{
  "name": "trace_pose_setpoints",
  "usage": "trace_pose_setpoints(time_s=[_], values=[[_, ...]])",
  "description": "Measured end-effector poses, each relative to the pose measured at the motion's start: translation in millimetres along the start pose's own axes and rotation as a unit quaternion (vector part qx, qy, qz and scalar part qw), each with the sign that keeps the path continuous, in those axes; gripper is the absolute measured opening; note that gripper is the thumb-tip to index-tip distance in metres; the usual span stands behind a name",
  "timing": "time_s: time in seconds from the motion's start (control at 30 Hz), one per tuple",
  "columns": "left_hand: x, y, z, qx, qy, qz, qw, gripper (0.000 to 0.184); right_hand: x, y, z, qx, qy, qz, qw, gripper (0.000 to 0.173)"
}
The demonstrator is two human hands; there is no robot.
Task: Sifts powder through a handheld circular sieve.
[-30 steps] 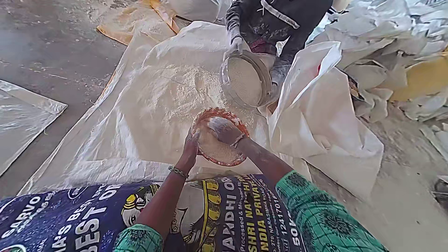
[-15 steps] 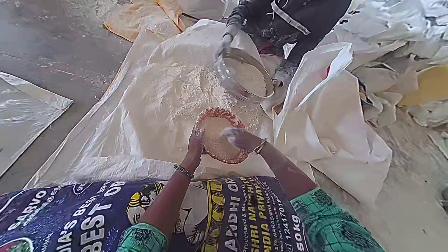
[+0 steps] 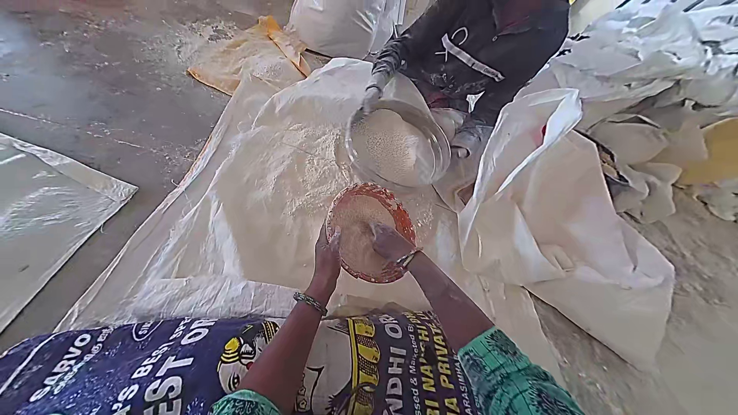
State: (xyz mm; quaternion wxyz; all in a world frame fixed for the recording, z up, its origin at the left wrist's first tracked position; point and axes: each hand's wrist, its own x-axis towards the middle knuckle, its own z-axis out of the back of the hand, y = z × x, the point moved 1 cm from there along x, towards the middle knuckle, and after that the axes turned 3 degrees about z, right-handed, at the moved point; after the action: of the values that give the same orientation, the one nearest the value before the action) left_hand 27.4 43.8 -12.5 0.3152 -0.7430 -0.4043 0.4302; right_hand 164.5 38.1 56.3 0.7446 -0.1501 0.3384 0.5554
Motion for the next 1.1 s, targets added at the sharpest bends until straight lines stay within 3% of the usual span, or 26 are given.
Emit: trace_pose_setpoints(time_s=[0.07, 0.13, 0.2, 0.27, 0.37, 0.43, 0.53, 0.67, 0.73, 0.83, 0.87, 0.97, 1.1], values=[[5, 1, -1, -0.010, -0.014, 0.001, 1.000, 0.053, -5, -15, -11, -0.007, 0.013, 0.022, 1.000, 0.051], [4, 3, -3, -0.008, -0.014, 0.021, 1.000, 0.054, -13, -23, -21, 0.017, -0.026, 0.075, 0.997, 0.045], [0, 4, -6, -0.002, -0.007, 0.035, 0.999, 0.055, -17, -30, -19, 0.061, -0.151, 0.105, 0.981, 0.042], [-5, 4, -6, 0.007, 0.000, 0.026, 1.000, 0.054, -5, -41, -14, 0.088, -0.242, 0.078, 0.963, 0.044], [-9, 7, -5, 0.029, 0.005, 0.026, 0.999, 0.054, 16, -37, -12, 0.137, -0.217, 0.035, 0.966, 0.063], [-9, 13, -2, 0.046, 0.025, 0.019, 0.998, 0.055, 15, -14, -19, 0.173, -0.183, 0.077, 0.965, 0.065], [-6, 18, 0, 0.043, 0.019, 0.026, 0.999, 0.052, -2, 11, -38, 0.141, -0.124, 0.160, 0.969, 0.050], [-4, 16, -2, 0.022, -0.001, 0.073, 0.997, 0.051, -24, -2, -42, 0.013, -0.064, 0.211, 0.975, 0.031], [-2, 12, -5, 0.019, -0.011, 0.095, 0.995, 0.051, -22, -27, -34, 0.005, -0.109, 0.173, 0.979, 0.030], [-4, 8, -5, 0.019, -0.018, 0.096, 0.995, 0.053, -14, -55, -17, 0.098, -0.289, 0.107, 0.946, 0.032], [-5, 9, -4, 0.021, -0.015, 0.088, 0.996, 0.053, -10, -56, -8, 0.120, -0.301, 0.084, 0.942, 0.034], [-5, 14, -3, 0.029, -0.005, 0.066, 0.997, 0.049, 19, -44, 2, 0.187, -0.225, 0.058, 0.955, 0.052], [-1, 17, 0, 0.038, -0.011, 0.075, 0.996, 0.045, 21, 1, -36, 0.222, -0.121, 0.162, 0.954, 0.054]])
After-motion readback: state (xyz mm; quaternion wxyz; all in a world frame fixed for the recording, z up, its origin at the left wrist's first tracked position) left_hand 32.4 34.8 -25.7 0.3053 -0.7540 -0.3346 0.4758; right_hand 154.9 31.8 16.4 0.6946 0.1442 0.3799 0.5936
